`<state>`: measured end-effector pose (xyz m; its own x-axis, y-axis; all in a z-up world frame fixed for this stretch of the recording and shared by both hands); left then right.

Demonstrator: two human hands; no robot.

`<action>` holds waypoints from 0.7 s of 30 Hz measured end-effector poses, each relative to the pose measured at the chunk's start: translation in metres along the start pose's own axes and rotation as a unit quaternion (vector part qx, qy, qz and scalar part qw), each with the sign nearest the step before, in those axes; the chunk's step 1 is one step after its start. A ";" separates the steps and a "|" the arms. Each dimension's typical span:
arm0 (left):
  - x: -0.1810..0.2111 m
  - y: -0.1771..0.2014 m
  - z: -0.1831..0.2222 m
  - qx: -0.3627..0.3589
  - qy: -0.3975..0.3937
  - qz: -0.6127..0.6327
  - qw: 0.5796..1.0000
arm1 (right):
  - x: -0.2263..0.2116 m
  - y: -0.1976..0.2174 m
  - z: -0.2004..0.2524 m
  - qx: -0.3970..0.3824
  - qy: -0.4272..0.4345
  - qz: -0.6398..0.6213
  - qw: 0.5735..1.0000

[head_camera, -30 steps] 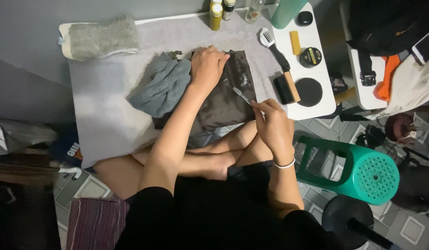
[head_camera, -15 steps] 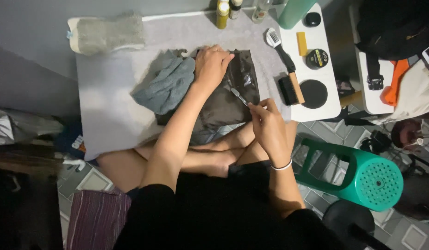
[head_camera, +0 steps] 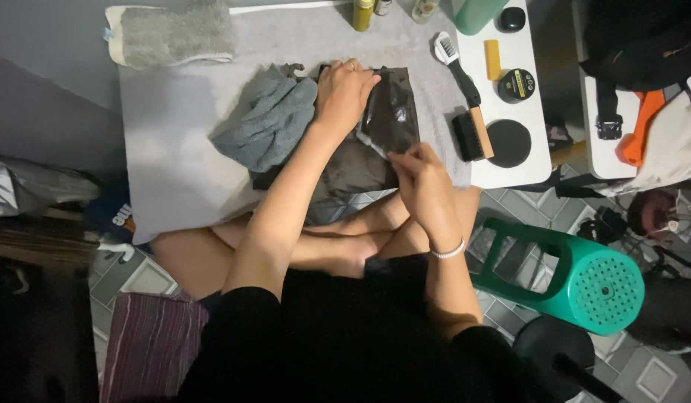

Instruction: Applying sealant or adhesive to the seams of a dark bag using a small applicator tool and wiping it with a cloth.

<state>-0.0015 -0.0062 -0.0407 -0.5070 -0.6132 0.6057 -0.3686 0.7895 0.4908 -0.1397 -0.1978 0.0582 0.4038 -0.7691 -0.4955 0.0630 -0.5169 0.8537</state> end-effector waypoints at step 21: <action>0.102 0.174 0.027 0.099 -0.027 -0.078 0.992 | -0.011 0.008 0.017 -0.015 0.015 0.081 0.997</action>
<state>-0.1383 0.0692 0.0893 -0.4713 -0.7306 0.4941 -0.5885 0.6778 0.4408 -0.1594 -0.2001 0.0680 0.4371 -0.8299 -0.3466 0.0225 -0.3751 0.9267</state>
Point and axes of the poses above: each hand's wrist, its own z-axis away from the middle knuckle, its own y-axis out of the back of the hand, x = y × z, the point moved 2 cm from there along -z, towards the middle knuckle, and after that the axes turned 11 degrees about z, right-handed, at the moved point
